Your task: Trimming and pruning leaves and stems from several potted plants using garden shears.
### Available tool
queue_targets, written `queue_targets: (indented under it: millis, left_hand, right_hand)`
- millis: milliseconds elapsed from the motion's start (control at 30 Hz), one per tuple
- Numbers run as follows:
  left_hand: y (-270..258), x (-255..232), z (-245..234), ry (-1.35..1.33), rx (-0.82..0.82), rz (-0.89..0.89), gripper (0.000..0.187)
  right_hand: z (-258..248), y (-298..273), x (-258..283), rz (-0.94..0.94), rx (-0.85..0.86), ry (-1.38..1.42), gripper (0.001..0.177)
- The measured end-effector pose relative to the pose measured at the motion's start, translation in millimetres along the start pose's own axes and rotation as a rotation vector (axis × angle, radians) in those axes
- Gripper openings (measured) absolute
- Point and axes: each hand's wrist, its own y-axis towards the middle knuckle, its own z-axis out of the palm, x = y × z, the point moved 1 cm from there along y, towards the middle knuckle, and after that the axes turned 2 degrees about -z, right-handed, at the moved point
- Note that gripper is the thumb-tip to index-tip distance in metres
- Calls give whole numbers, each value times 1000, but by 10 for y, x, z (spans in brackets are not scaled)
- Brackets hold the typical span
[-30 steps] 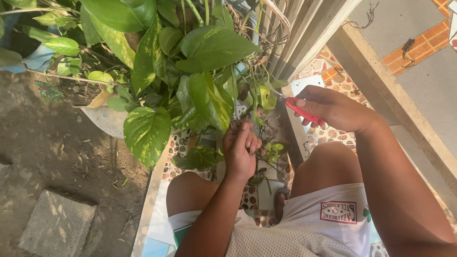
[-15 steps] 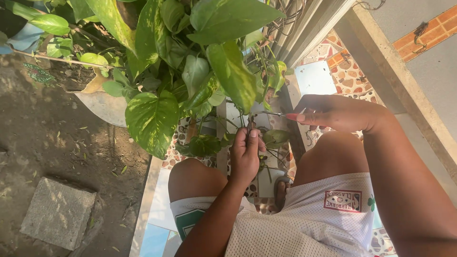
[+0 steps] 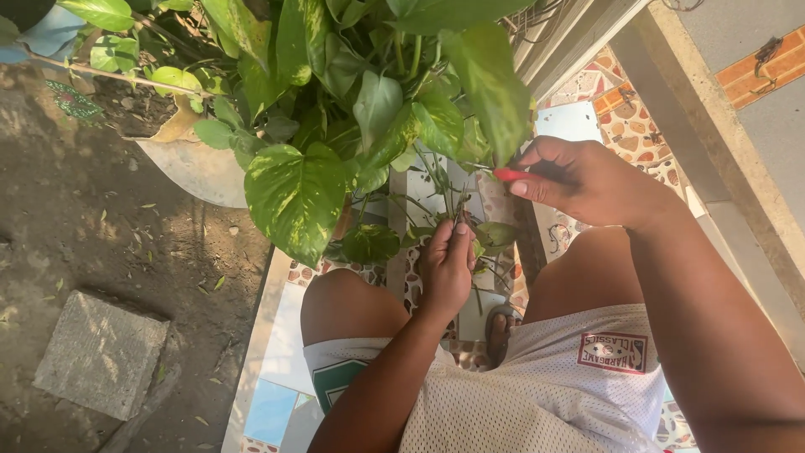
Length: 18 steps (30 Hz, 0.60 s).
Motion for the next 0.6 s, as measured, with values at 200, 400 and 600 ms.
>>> queue_targets:
  millis: [200, 400, 600]
  left_hand:
    - [97, -76, -243, -723, -228, -227, 17]
    - [144, -50, -384, -311, -163, -305, 12]
    - [131, 160, -462, -224, -166, -345, 14]
  right_hand:
    - [-64, 41, 58, 251, 215, -293, 47]
    - [66, 149, 195, 399, 379, -147, 47]
    - [239, 278, -168, 259, 369, -250, 49]
